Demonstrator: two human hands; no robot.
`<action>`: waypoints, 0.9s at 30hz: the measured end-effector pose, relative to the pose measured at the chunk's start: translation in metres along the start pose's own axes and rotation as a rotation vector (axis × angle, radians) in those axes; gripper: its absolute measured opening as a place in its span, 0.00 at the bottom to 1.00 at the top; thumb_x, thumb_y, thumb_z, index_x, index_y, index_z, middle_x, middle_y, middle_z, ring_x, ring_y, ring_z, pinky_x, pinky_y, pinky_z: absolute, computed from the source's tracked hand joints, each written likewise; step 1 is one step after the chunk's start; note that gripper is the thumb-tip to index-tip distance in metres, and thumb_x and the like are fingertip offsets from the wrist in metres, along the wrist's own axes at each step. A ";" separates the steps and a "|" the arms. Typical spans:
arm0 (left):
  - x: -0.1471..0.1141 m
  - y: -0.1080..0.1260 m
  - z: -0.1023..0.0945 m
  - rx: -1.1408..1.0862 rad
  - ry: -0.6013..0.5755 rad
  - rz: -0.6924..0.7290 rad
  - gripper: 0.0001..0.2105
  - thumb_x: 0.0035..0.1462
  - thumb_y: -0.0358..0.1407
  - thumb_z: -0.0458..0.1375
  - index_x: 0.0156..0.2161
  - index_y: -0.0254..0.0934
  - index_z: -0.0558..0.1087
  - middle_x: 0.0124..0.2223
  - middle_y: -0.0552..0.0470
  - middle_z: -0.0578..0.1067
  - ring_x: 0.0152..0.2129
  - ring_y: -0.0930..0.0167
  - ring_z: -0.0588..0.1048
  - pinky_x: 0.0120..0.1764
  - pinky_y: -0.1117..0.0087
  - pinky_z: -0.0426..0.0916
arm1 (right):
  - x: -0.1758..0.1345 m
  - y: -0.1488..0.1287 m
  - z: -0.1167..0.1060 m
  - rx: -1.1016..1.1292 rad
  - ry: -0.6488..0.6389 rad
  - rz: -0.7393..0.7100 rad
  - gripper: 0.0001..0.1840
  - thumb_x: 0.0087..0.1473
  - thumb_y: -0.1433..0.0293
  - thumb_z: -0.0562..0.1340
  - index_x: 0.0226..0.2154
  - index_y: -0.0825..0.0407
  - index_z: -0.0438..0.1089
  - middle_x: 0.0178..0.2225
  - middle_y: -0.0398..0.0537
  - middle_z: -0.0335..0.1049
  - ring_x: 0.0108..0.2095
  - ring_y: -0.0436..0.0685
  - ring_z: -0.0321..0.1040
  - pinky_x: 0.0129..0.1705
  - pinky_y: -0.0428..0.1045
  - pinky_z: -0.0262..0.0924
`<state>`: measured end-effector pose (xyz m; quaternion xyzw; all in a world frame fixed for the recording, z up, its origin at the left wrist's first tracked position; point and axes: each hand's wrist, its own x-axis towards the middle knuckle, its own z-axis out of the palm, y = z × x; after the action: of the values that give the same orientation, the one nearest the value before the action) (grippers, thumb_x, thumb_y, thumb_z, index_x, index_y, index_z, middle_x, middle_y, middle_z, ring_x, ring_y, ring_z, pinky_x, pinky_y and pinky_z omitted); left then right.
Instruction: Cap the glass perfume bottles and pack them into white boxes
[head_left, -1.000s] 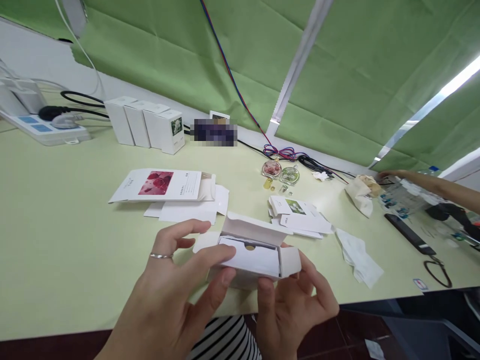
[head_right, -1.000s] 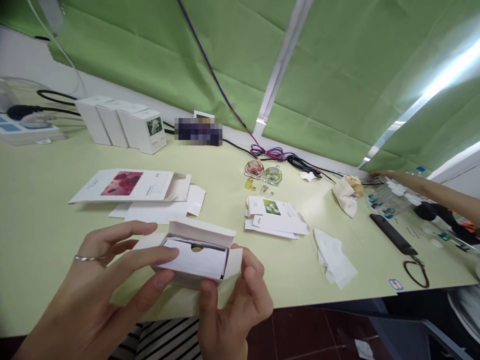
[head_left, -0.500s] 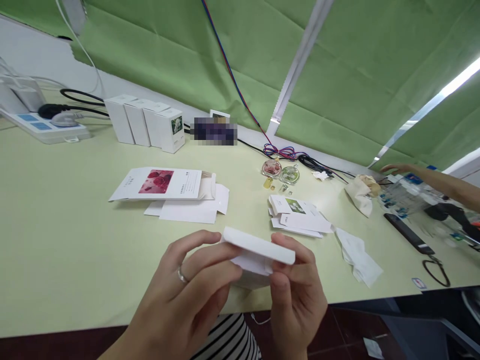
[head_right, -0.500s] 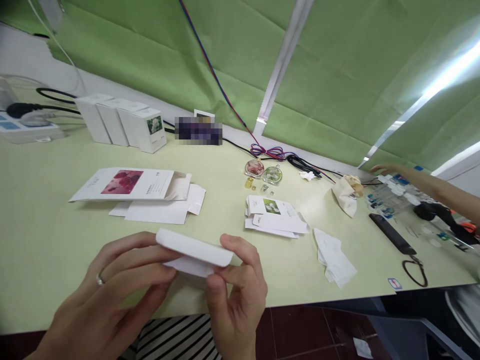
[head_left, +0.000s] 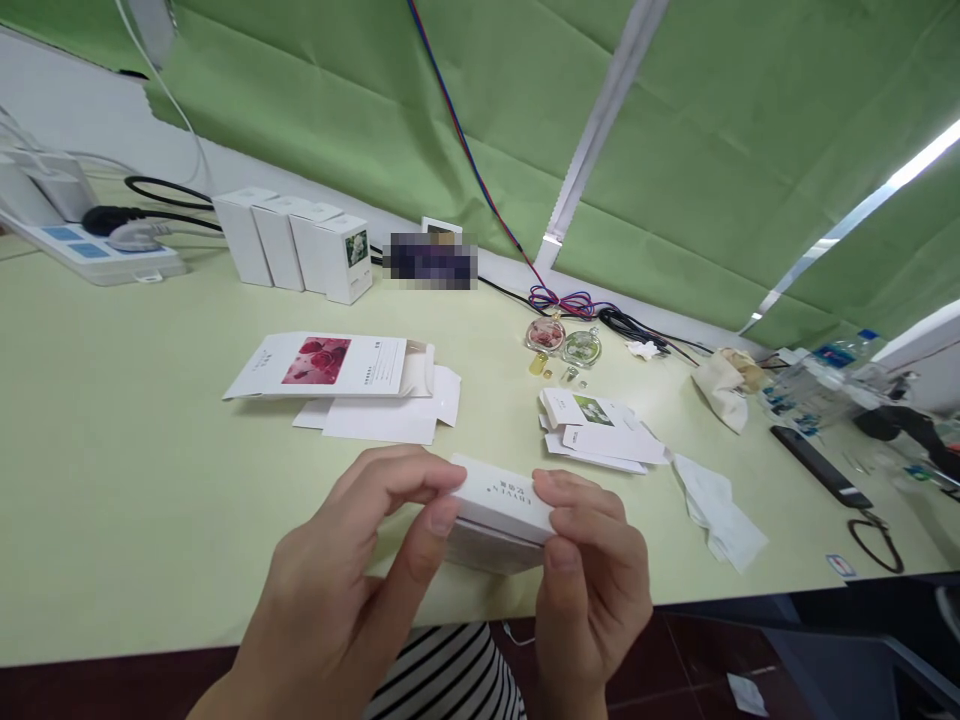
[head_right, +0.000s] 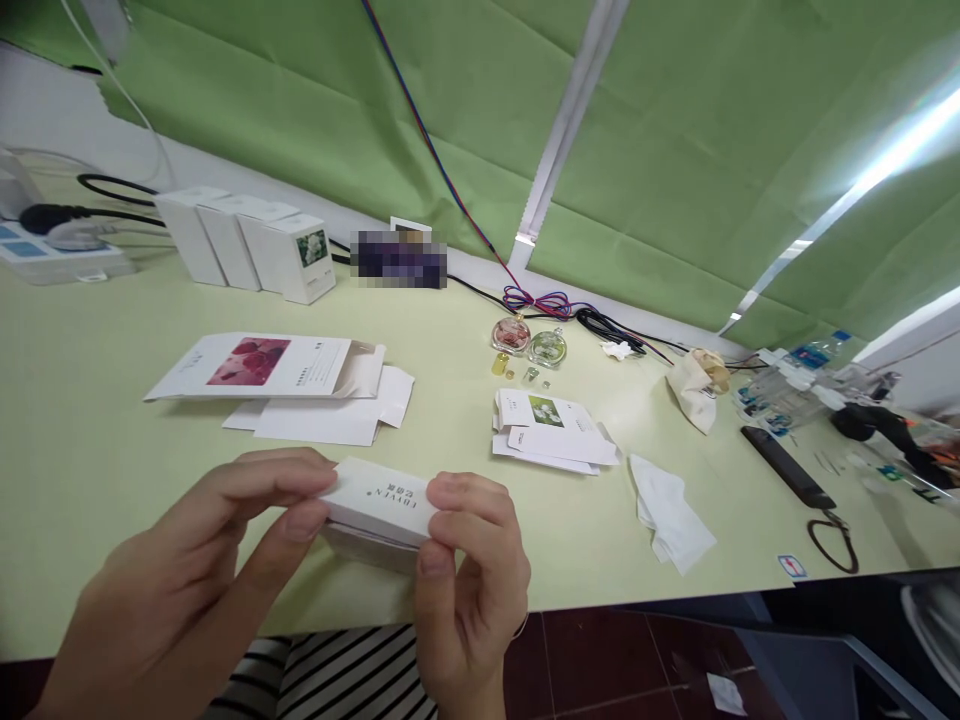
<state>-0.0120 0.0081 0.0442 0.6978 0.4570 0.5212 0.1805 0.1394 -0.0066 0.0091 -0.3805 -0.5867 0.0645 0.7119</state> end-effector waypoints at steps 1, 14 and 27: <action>0.002 0.001 0.001 -0.007 -0.002 0.010 0.05 0.66 0.39 0.52 0.42 0.49 0.70 0.40 0.61 0.74 0.35 0.77 0.75 0.25 0.85 0.70 | 0.001 0.000 -0.001 -0.010 -0.010 0.005 0.07 0.65 0.71 0.56 0.42 0.46 0.70 0.41 0.48 0.73 0.46 0.59 0.70 0.49 0.60 0.67; 0.007 -0.005 -0.003 0.072 0.003 0.186 0.06 0.62 0.34 0.57 0.42 0.49 0.72 0.40 0.65 0.76 0.37 0.81 0.75 0.43 0.88 0.69 | 0.005 0.002 -0.006 0.066 -0.064 -0.040 0.10 0.63 0.76 0.56 0.43 0.49 0.71 0.44 0.46 0.73 0.48 0.55 0.69 0.52 0.55 0.66; 0.003 -0.017 -0.013 0.069 -0.063 0.186 0.10 0.65 0.35 0.55 0.46 0.54 0.75 0.43 0.63 0.77 0.39 0.78 0.77 0.40 0.80 0.73 | 0.004 -0.001 -0.007 0.069 -0.085 -0.010 0.13 0.62 0.79 0.55 0.42 0.50 0.71 0.45 0.44 0.72 0.50 0.52 0.67 0.57 0.51 0.60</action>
<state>-0.0309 0.0167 0.0383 0.7590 0.4020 0.4976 0.1212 0.1462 -0.0080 0.0128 -0.3497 -0.6158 0.0972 0.6993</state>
